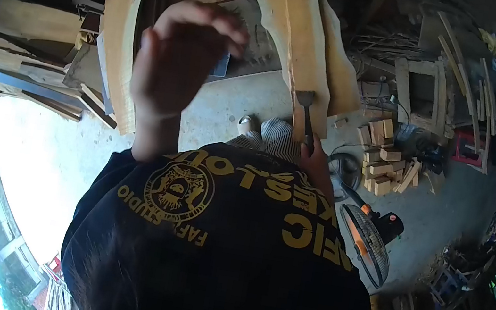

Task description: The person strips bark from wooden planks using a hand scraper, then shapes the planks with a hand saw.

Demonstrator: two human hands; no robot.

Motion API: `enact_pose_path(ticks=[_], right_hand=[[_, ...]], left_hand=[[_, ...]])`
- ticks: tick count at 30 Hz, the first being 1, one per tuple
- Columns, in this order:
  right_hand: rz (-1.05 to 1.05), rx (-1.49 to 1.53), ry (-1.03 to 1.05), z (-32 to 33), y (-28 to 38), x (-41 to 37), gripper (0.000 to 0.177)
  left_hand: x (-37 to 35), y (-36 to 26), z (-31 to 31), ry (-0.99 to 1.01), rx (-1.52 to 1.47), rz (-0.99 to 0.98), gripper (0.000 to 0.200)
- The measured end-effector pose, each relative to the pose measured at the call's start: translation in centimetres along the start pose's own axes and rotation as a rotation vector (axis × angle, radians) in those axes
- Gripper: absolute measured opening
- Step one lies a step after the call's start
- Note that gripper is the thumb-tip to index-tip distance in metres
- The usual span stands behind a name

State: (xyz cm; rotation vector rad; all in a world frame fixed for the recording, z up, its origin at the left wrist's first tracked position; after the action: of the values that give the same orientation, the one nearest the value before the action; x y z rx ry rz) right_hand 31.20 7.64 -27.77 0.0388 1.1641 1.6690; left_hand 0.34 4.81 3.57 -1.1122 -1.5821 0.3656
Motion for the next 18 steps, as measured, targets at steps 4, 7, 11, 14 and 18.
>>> enact_pose_path(ticks=[4,7,11,14,18], right_hand=[[-0.133,-0.145,0.016,0.7,3.5,-2.5,0.052],[-0.098,-0.094,-0.047,0.1,4.2,-0.3,0.050],[-0.023,-0.168,-0.170,-0.3,2.8,-2.2,0.046],[-0.105,-0.105,-0.238,-0.1,3.6,-4.1,0.044],[-0.171,-0.011,-0.191,0.2,2.7,-5.0,0.045]], left_hand=[[4.0,-5.5,-8.8,0.328,-0.513,-0.756,0.054],[4.4,-6.3,-7.9,0.377,-0.428,-0.696,0.053],[4.1,-5.8,-8.7,0.350,-0.404,-0.640,0.052],[3.5,-5.1,-9.3,0.303,-0.378,-0.585,0.051],[3.9,-4.2,-9.5,0.281,-0.328,-0.548,0.050]])
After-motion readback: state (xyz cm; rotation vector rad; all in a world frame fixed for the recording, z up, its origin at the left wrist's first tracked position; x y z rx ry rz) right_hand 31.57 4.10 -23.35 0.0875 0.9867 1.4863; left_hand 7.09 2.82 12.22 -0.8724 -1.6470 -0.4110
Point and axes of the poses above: each hand's wrist, its own x-axis towards the middle knuckle, its own z-axis out of the back of the hand, y = z × x, the point moved 6 cm from there along x, towards the middle knuckle, and after that the axes turned 1 degree about x, right-handed, at the moved point
